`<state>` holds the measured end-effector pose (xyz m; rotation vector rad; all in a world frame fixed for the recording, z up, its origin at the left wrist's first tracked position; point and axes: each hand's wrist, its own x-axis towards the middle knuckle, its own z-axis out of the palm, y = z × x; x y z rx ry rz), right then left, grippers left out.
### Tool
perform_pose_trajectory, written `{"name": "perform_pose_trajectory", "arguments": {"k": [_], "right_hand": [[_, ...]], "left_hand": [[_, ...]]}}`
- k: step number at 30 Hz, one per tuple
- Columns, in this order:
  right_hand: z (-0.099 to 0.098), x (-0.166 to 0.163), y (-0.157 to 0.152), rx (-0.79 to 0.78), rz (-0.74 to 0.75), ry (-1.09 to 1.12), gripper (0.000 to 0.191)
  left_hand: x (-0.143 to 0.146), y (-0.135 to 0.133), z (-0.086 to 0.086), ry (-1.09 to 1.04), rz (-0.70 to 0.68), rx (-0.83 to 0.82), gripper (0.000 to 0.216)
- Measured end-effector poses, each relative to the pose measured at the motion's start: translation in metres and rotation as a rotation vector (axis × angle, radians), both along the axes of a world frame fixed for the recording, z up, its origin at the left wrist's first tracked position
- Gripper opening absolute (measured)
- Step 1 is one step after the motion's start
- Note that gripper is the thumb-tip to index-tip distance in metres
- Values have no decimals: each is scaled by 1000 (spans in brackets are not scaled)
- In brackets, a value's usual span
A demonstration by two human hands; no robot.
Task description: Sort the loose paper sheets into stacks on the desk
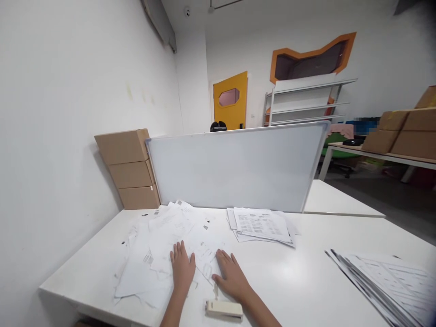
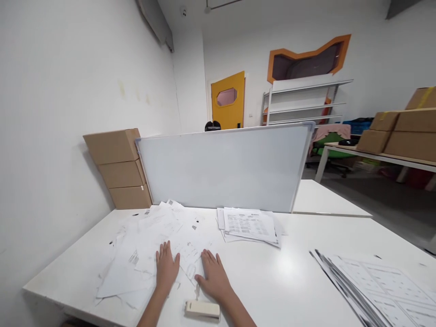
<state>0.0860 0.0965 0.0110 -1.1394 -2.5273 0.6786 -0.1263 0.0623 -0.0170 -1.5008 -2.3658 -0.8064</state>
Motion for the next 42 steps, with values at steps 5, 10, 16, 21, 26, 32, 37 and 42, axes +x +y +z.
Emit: {"name": "perform_pose_trajectory", "arguments": {"k": [5,10,16,21,26,32,37,42], "right_hand": [[0,5,3,-4,11,81,70],[1,4,1,-8,-64,179,52],[0,9,4,37,-173,347,40],[-9,5,13,64,-333,280,49],[-12,-3,14,46,-387,80,67],[-7,-4,8,112,-461,96,63],[-3,-1,6,100,-492,164,56],[-7,4,8,80,-477,293,50]], "left_hand": [[-1,1,-1,13,23,-18,57],[-3,3,-3,35,23,-40,56],[-4,3,-2,59,-11,-55,52],[-2,2,0,88,-124,-64,53],[-1,0,0,102,-239,-73,55],[-1,-1,1,96,-288,-80,57],[0,-1,1,87,-309,-71,58],[0,-1,1,80,-319,-74,58]]}}
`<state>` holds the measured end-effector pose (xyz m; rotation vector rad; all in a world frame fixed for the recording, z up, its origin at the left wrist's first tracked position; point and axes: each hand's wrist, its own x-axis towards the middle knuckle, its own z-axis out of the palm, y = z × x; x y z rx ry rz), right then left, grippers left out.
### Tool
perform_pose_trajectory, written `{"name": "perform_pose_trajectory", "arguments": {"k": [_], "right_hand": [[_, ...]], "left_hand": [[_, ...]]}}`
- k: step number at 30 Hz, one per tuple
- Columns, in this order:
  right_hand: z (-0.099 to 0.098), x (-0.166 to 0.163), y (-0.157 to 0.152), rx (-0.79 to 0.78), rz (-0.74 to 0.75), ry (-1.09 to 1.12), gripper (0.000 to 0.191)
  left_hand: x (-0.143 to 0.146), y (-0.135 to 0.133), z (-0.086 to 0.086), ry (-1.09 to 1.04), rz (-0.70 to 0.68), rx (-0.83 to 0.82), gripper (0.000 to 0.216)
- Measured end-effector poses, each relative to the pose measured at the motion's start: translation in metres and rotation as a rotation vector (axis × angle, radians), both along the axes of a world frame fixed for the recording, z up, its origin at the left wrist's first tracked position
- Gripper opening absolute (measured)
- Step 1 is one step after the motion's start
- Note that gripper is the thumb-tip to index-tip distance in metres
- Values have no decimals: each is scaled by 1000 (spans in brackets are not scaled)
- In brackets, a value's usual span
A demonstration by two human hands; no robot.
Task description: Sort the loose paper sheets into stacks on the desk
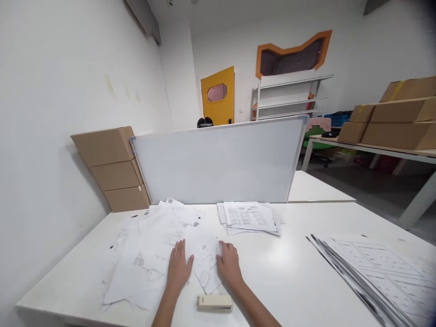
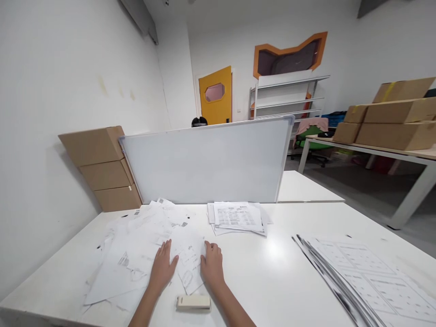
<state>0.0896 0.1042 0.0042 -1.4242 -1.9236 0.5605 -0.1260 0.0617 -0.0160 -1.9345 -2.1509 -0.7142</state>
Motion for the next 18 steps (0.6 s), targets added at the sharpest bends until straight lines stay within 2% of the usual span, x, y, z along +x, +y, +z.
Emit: {"name": "perform_pose_trajectory", "arguments": {"k": [7,11,18], "right_hand": [[-10,5,6,-16,98,283,49],[-16,6,11,-48,102,286,51],[-14,9,10,-41,128,258,33]], "left_hand": [[1,1,1,-9,6,-3,58],[3,0,3,-21,10,-4,58],[5,-1,5,-53,19,-5,59]]}}
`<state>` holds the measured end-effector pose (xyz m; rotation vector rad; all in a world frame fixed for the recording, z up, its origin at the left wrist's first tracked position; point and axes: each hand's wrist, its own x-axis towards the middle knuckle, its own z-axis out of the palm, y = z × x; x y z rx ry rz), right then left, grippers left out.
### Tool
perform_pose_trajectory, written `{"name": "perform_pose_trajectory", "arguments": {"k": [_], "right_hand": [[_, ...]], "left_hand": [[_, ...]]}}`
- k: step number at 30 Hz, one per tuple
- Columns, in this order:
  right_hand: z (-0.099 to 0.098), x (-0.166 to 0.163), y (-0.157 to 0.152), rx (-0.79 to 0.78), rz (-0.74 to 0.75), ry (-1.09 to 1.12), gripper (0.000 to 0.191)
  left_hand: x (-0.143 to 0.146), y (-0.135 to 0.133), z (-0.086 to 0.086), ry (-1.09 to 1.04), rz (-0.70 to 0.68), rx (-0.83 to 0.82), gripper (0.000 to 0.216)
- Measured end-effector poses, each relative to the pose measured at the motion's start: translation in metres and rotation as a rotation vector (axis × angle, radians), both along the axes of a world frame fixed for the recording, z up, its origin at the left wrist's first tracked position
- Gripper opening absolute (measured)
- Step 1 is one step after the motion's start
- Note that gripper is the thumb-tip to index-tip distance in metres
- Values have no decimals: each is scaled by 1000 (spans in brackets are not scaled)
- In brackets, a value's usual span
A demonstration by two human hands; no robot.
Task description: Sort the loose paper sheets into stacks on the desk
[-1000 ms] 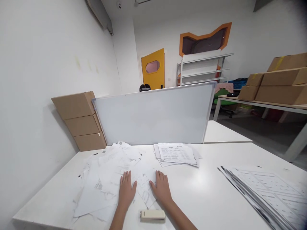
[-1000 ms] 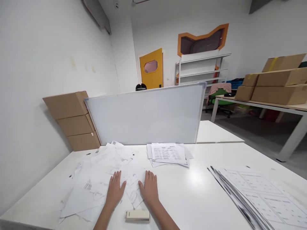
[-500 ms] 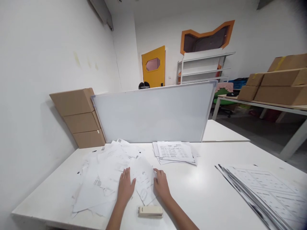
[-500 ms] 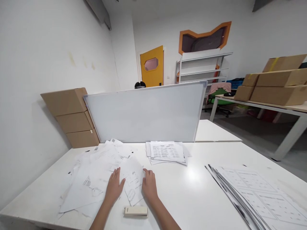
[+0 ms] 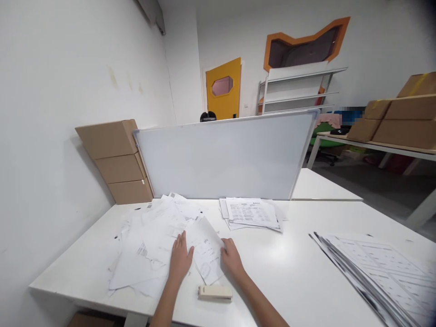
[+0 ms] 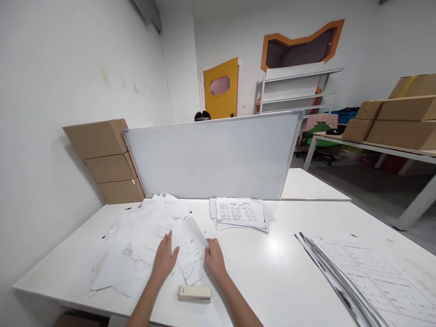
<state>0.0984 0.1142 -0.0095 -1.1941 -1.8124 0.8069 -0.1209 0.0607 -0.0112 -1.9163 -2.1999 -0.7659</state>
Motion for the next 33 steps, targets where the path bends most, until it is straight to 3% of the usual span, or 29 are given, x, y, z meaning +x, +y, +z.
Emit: {"name": "perform_pose_trajectory", "arguments": {"k": [11,18,22,27,33], "right_hand": [[4,4,0,-103,8,52,30],[4,5,4,-154,13,206,28],[4,5,8,-174,37,342,34],[8,6,11,-186,188,431,34],[4,3,10,-178,295,352,45]], "left_hand": [[1,0,5,-92,-30,-4,62],[3,0,10,-213,-66,28,62],[5,-1,15,-341,-62,48,67],[3,-4,21,-601,19,64,80],[3,-9,31,-876,2,98,67]]}}
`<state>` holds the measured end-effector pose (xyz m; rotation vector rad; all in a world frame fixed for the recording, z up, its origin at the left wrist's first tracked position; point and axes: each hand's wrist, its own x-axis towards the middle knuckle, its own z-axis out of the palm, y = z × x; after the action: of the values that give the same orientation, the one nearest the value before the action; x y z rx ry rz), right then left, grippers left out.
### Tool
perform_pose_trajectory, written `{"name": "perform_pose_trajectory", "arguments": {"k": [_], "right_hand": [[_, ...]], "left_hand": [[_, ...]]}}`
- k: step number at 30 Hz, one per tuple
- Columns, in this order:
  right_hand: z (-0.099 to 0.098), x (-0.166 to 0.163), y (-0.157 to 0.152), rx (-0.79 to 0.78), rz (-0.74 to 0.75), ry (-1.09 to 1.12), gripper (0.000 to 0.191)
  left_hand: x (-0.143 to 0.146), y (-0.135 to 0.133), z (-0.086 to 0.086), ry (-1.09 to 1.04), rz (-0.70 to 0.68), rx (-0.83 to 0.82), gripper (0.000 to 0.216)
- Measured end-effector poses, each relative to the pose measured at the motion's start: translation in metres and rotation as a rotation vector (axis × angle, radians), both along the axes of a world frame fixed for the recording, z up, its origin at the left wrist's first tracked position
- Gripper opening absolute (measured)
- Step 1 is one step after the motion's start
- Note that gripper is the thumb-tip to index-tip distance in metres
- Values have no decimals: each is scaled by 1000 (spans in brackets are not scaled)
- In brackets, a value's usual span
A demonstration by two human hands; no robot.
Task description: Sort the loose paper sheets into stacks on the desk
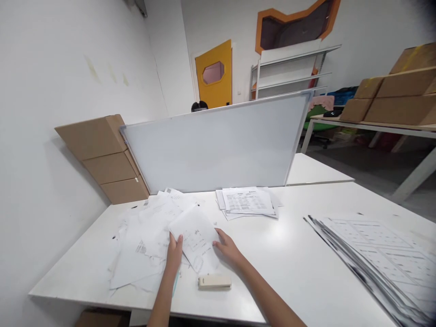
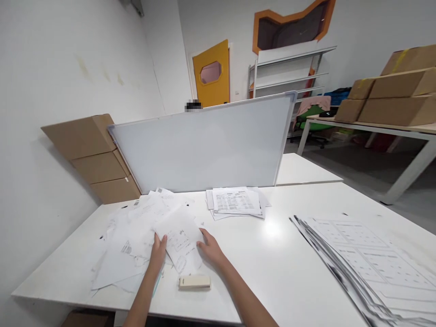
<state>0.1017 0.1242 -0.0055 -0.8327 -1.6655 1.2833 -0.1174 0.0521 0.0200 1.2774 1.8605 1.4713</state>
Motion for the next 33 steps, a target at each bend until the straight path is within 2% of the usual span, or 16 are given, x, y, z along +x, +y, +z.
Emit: {"name": "perform_pose_trajectory", "arguments": {"k": [3,8,10,13,15,17,19,23,25,27,30,33], "right_hand": [[-4,-1,-2,21,-8,-54,54],[-7,-2,-6,149,-22,-175,66],[-6,-3,-6,123,-29,-182,67],[1,-1,-4,21,-35,-172,62],[9,5,-2,-11,-2,-167,44],[22,17,-2,-11,27,-160,27],[35,37,-4,-5,8,-142,32],[48,97,-20,-86,-224,-46,36],[44,129,-36,-211,-303,-22,36],[33,156,-59,-350,-299,-32,39],[12,178,-100,-496,-354,-69,42],[-7,178,-136,-549,-415,-77,39]], "left_hand": [[3,-3,5,-75,-59,2,62],[9,-4,12,-112,-129,8,57],[10,-4,14,-99,-124,8,55],[12,-9,16,-48,-89,16,53],[16,-16,15,16,-51,41,53],[25,-24,13,100,-31,84,54],[41,-31,13,189,-56,137,55],[83,-45,22,438,-271,258,52],[102,-53,28,699,-405,308,55],[113,-61,28,935,-467,320,62],[119,-71,18,1053,-407,258,65],[121,-77,3,1106,-407,232,60]]}}
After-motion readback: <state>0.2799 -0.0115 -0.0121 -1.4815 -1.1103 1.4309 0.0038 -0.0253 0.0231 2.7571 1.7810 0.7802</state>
